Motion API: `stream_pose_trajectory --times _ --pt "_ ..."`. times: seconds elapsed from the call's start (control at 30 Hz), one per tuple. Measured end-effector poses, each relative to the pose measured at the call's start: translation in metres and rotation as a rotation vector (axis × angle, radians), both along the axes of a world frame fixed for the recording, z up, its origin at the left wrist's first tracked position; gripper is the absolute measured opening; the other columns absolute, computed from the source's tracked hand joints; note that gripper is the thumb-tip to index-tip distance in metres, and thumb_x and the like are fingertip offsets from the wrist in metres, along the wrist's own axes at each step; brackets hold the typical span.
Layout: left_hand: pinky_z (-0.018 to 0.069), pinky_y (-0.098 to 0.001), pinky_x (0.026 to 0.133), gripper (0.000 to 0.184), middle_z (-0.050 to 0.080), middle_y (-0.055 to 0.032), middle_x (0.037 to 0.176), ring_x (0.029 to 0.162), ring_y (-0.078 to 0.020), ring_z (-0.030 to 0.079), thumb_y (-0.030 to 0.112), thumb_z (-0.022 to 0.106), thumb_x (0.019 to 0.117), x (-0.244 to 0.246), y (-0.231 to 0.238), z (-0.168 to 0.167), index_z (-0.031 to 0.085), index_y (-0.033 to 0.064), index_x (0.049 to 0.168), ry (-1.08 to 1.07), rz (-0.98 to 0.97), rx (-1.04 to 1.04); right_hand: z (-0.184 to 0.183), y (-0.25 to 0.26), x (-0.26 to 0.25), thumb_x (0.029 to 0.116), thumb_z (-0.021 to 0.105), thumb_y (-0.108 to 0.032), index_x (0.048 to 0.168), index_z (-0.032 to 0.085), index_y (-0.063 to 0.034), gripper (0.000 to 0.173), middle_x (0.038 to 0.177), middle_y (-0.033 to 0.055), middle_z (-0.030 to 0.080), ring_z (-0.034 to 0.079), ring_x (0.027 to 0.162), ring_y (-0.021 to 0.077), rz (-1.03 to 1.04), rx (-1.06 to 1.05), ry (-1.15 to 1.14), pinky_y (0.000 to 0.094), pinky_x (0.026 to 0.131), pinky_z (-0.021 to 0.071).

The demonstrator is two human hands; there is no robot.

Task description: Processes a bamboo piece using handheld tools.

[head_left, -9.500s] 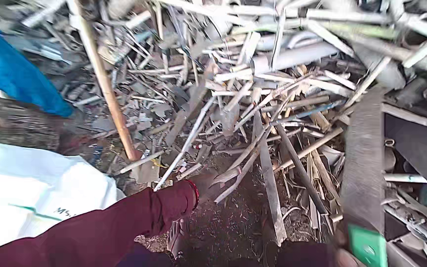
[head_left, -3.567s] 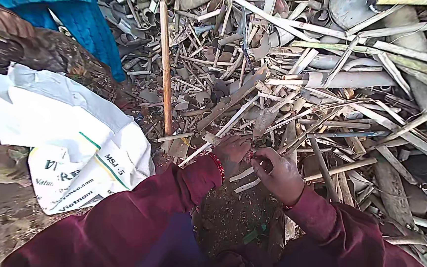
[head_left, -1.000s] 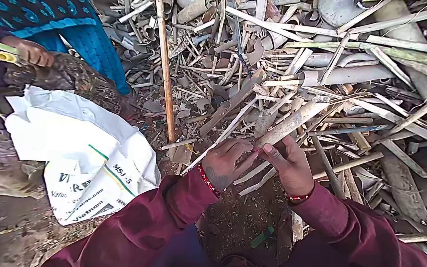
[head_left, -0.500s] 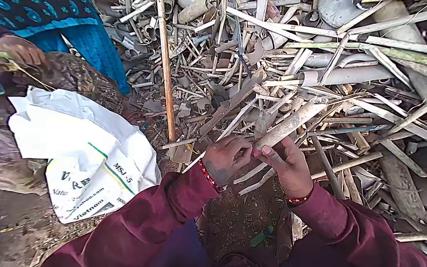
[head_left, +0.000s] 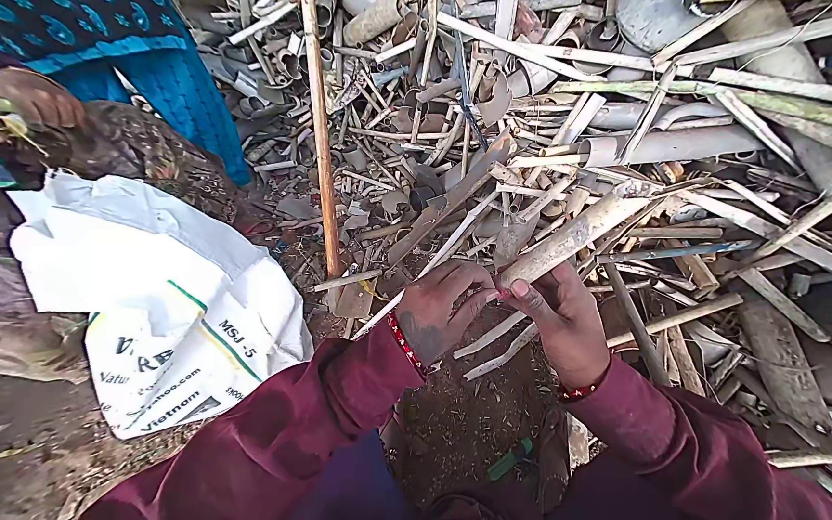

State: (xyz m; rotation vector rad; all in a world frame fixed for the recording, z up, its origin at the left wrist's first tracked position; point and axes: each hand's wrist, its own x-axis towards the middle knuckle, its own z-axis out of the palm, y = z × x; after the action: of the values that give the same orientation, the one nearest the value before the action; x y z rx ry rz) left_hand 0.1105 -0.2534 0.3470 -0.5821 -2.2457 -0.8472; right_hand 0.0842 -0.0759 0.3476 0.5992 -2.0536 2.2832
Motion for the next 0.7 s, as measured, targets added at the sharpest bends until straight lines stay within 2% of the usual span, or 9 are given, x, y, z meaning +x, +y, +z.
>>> stream_pose_trajectory --times 0.13,0.23,0.33,0.43,0.53,0.6,0.63,0.67,0.7 --pt "0.0546 -0.0231 0.086 0.018 0.071 -0.0131 0.098 0.094 -0.0140 0.069 0.015 0.061 0.0978 0.000 0.001 0.001 0.070 0.0004 0.094 -0.059 0.000 -0.004 0.000 0.000 0.002 0.0972 0.059 0.000 0.132 0.049 0.0011 0.036 0.104 0.0026 0.071 0.073 0.093 0.0074 0.020 0.007 0.015 0.0278 0.087 0.0632" --pt "0.0529 -0.0228 0.075 0.017 0.065 -0.0097 0.096 0.084 -0.0085 0.063 0.013 0.055 0.1014 0.004 0.004 0.006 0.064 -0.0009 0.099 -0.298 0.017 0.139 0.001 -0.001 0.001 0.0976 0.058 0.000 0.130 0.048 -0.0001 0.034 0.105 0.0013 0.070 0.073 0.094 0.0069 0.062 -0.011 0.038 0.0281 0.089 0.0628" --pt "0.0499 -0.0265 0.072 0.016 0.062 -0.0080 0.087 0.077 -0.0092 0.059 0.010 0.052 0.1032 0.008 0.009 0.013 0.061 -0.0024 0.104 -0.449 0.073 0.241 0.001 0.000 -0.002 0.0970 0.059 0.000 0.131 0.047 0.0002 0.036 0.107 -0.0007 0.070 0.071 0.097 0.0034 0.099 0.006 0.087 0.0247 0.091 0.0601" --pt "0.0526 -0.0303 0.081 0.018 0.063 -0.0101 0.091 0.085 -0.0115 0.063 0.007 0.047 0.1053 0.011 0.013 0.018 0.059 -0.0048 0.110 -0.578 0.113 0.343 -0.003 0.001 -0.006 0.0968 0.062 -0.003 0.127 0.050 0.0043 0.033 0.113 0.0033 0.071 0.071 0.103 0.0049 0.129 0.059 0.219 0.0241 0.094 0.0592" --pt "0.0530 -0.0272 0.085 0.017 0.062 -0.0094 0.095 0.089 -0.0090 0.063 0.005 0.044 0.1065 0.008 0.015 0.017 0.056 -0.0051 0.113 -0.719 0.090 0.580 -0.010 0.004 -0.013 0.0978 0.065 -0.013 0.127 0.055 0.0042 0.035 0.117 0.0051 0.071 0.069 0.107 0.0067 0.156 0.165 0.354 0.0263 0.097 0.0579" --pt "0.0530 -0.0251 0.081 0.017 0.060 -0.0095 0.094 0.083 -0.0081 0.062 0.004 0.041 0.1078 0.003 0.016 0.016 0.053 -0.0071 0.114 -0.783 0.106 0.820 -0.011 0.004 -0.013 0.0994 0.065 -0.018 0.125 0.056 0.0071 0.037 0.116 0.0070 0.071 0.069 0.105 0.0059 0.195 0.209 0.437 0.0251 0.093 0.0586" --pt "0.0545 -0.0245 0.077 0.020 0.059 -0.0099 0.094 0.078 -0.0083 0.062 0.004 0.038 0.1091 -0.002 0.015 0.018 0.051 -0.0088 0.116 -0.808 0.142 0.992 -0.010 0.004 -0.011 0.1006 0.064 -0.020 0.124 0.056 0.0078 0.038 0.116 0.0079 0.071 0.070 0.105 0.0058 0.226 0.212 0.465 0.0245 0.093 0.0589" --pt "0.0570 -0.0231 0.069 0.022 0.058 -0.0088 0.091 0.068 -0.0082 0.063 0.006 0.035 0.1109 -0.009 0.012 0.021 0.050 -0.0088 0.118 -0.810 0.216 1.181 -0.010 0.003 -0.008 0.1012 0.063 -0.021 0.123 0.057 0.0085 0.037 0.117 0.0093 0.071 0.070 0.106 0.0067 0.253 0.199 0.487 0.0248 0.094 0.0589" --pt "0.0569 -0.0234 0.063 0.022 0.059 -0.0071 0.088 0.061 -0.0090 0.061 0.008 0.034 0.1115 -0.017 0.004 0.022 0.049 -0.0059 0.118 -0.778 0.270 1.346 -0.010 0.002 -0.005 0.1014 0.063 -0.021 0.122 0.058 0.0087 0.036 0.117 0.0107 0.072 0.071 0.108 0.0092 0.268 0.175 0.513 0.0266 0.095 0.0596"
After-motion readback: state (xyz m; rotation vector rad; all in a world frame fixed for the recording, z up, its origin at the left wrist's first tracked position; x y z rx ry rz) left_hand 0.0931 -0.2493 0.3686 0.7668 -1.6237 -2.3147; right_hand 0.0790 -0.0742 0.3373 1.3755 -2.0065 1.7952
